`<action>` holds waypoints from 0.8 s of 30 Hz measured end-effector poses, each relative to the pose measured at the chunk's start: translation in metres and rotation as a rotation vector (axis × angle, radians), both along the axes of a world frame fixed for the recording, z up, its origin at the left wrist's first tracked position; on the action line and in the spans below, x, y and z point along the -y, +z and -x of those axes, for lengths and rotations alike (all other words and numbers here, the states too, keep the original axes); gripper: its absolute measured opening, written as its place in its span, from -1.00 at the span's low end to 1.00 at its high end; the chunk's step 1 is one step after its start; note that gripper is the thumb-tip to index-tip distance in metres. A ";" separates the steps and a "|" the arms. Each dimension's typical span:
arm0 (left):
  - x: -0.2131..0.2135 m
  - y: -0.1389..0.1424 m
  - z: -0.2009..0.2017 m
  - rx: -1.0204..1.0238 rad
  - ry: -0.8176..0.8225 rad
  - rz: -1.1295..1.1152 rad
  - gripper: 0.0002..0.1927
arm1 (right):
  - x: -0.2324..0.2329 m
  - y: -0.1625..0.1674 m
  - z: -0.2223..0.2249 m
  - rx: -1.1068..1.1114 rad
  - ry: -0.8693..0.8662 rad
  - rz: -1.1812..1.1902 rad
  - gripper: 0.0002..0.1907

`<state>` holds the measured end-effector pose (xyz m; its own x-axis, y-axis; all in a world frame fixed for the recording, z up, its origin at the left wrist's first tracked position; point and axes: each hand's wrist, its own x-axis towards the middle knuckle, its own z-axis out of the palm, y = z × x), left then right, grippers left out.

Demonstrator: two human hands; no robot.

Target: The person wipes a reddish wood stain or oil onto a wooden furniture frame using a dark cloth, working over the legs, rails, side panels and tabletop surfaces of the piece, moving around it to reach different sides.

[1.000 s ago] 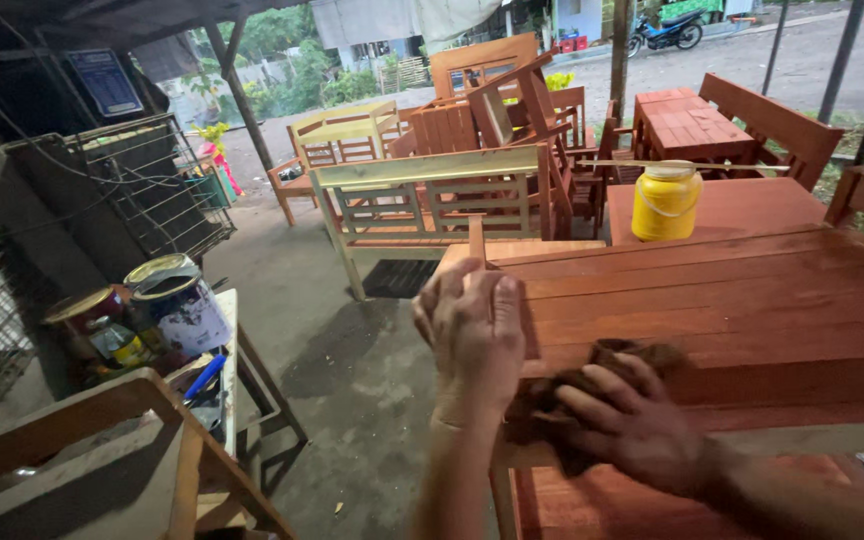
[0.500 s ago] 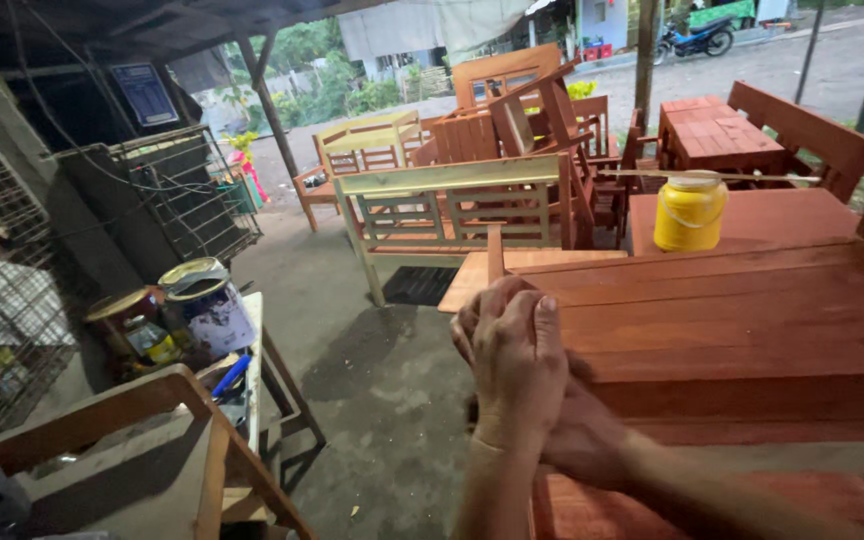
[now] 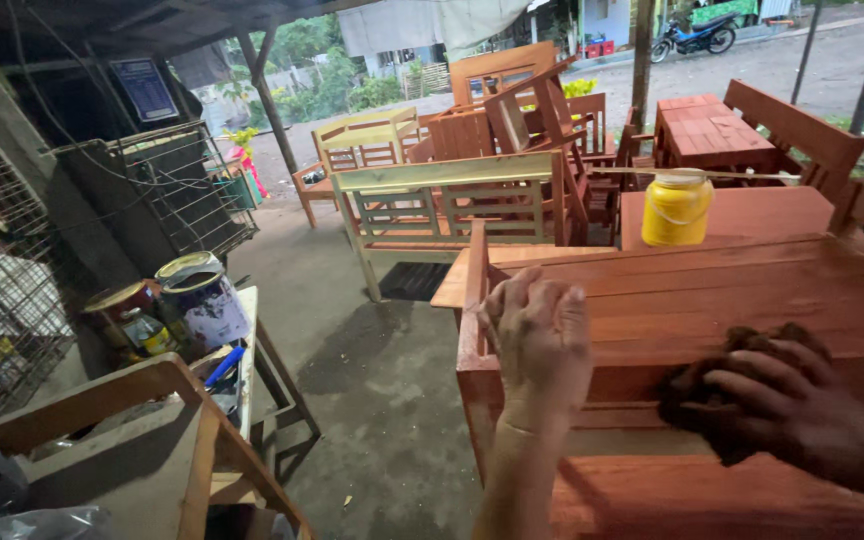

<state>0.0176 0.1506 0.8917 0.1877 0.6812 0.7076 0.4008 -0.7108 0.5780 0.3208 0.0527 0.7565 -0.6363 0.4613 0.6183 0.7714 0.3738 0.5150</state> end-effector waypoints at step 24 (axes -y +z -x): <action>-0.076 -0.016 0.089 0.196 0.307 -0.061 -0.64 | -0.111 0.055 0.245 -0.211 0.130 0.013 -0.44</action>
<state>-0.0717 0.2263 0.8759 -0.1620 0.6405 0.7507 0.4868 -0.6099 0.6254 0.0754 0.1639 0.8119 -0.5483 0.3928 0.7383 0.8062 0.4830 0.3417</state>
